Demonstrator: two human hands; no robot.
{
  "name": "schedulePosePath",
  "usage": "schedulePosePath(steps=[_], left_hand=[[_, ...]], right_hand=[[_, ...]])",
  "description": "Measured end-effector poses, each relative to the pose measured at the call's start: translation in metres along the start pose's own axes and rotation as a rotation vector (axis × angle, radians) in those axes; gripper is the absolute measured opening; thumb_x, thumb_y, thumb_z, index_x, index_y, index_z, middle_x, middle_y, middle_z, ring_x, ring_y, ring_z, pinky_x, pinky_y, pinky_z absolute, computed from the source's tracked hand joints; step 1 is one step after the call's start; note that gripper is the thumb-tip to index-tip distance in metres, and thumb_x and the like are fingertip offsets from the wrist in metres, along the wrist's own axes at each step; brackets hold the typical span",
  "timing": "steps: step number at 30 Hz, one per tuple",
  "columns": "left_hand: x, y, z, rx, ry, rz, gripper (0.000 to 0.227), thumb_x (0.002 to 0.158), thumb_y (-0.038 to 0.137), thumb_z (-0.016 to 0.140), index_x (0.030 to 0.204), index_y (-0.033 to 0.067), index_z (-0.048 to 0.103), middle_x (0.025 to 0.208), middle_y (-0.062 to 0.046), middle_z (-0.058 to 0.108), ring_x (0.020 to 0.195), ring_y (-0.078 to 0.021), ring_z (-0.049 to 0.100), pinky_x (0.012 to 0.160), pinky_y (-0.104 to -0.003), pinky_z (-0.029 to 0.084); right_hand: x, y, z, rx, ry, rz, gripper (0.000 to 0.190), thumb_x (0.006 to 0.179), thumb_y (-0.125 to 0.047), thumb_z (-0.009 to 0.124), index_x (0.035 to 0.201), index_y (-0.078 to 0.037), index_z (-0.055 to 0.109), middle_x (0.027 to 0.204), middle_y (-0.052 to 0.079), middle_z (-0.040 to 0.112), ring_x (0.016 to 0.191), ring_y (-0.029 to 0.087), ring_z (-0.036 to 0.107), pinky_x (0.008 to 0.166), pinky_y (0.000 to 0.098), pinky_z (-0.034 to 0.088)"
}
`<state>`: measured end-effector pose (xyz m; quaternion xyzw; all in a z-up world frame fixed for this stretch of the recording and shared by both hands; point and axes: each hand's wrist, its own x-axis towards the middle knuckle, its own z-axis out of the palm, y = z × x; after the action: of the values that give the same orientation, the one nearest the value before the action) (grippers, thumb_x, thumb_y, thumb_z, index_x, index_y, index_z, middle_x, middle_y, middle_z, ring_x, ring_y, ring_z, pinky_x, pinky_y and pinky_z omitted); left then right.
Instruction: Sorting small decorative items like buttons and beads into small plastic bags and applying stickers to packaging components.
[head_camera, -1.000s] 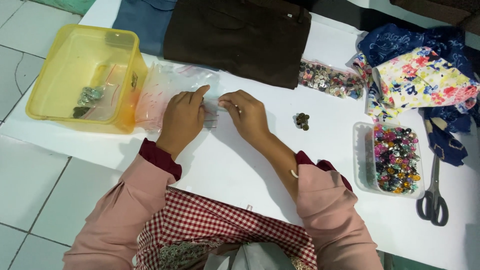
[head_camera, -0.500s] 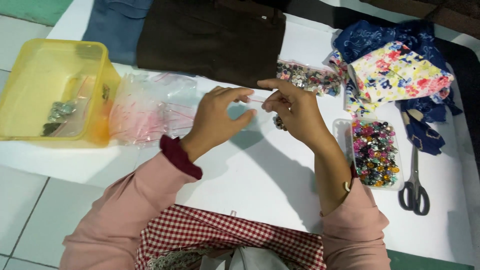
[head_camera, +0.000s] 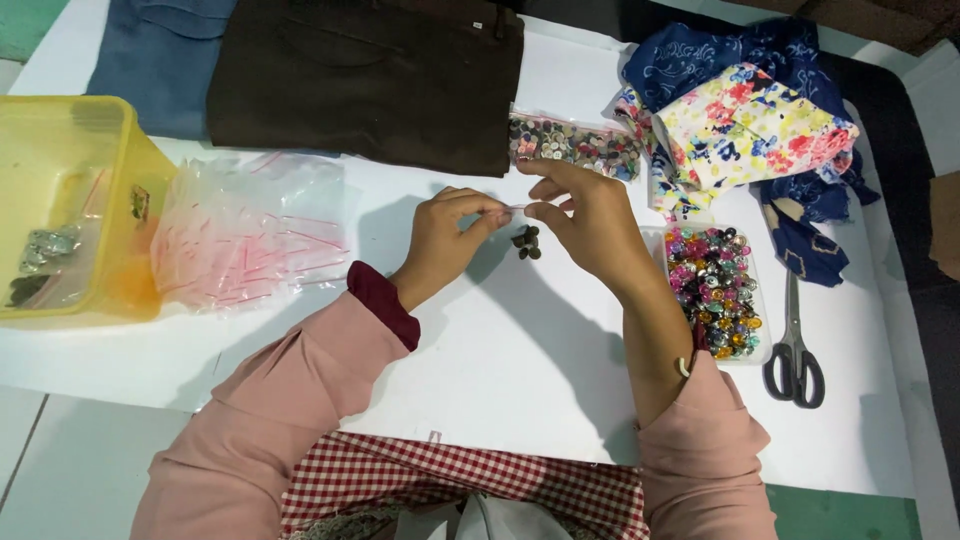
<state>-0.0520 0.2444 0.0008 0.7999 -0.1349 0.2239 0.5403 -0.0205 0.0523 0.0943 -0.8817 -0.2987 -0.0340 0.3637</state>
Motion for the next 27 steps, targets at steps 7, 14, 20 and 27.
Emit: schedulePosePath(steps=[7,14,20,27], left_hand=[[-0.005,-0.009,-0.001,0.080,0.058,0.039,0.014,0.087,0.007,0.081,0.087,0.0156,0.070,0.080,0.005,0.070,0.083,-0.0161,0.067,0.084,-0.032,0.051],[-0.009,-0.006,0.002,0.291,0.136,0.174,0.029,0.081,0.003,0.082,0.087,0.0183,0.058,0.079,0.007,0.062,0.080,-0.0171,0.064,0.082,-0.037,0.049],[-0.011,-0.010,0.010,0.458,0.155,0.312,0.037,0.075,0.011,0.088,0.089,0.0213,0.055,0.081,0.008,0.058,0.082,-0.0182,0.062,0.084,-0.043,0.048],[-0.010,0.026,0.004,0.359,0.102,0.227,0.080,0.072,0.032,0.095,0.137,0.0152,0.051,0.130,-0.008,0.053,0.117,-0.0313,0.057,0.095,-0.051,0.045]], right_hand=[[0.000,-0.001,0.001,0.042,0.054,-0.145,0.022,0.087,-0.002,0.081,0.108,-0.009,0.079,0.102,0.015,0.073,0.101,0.036,0.072,0.081,0.0437,0.061],[-0.004,-0.009,0.013,0.046,-0.005,-0.120,0.009,0.089,-0.007,0.081,0.098,-0.007,0.080,0.100,0.016,0.072,0.098,0.037,0.072,0.079,0.0446,0.061],[-0.003,-0.004,0.023,0.101,-0.047,0.007,0.017,0.090,-0.003,0.075,0.107,-0.005,0.079,0.095,0.019,0.076,0.092,0.035,0.076,0.078,0.0388,0.062],[-0.006,0.002,0.030,0.107,-0.013,0.067,0.021,0.087,0.003,0.072,0.105,-0.004,0.079,0.085,0.020,0.076,0.080,0.032,0.076,0.066,0.0376,0.064]])
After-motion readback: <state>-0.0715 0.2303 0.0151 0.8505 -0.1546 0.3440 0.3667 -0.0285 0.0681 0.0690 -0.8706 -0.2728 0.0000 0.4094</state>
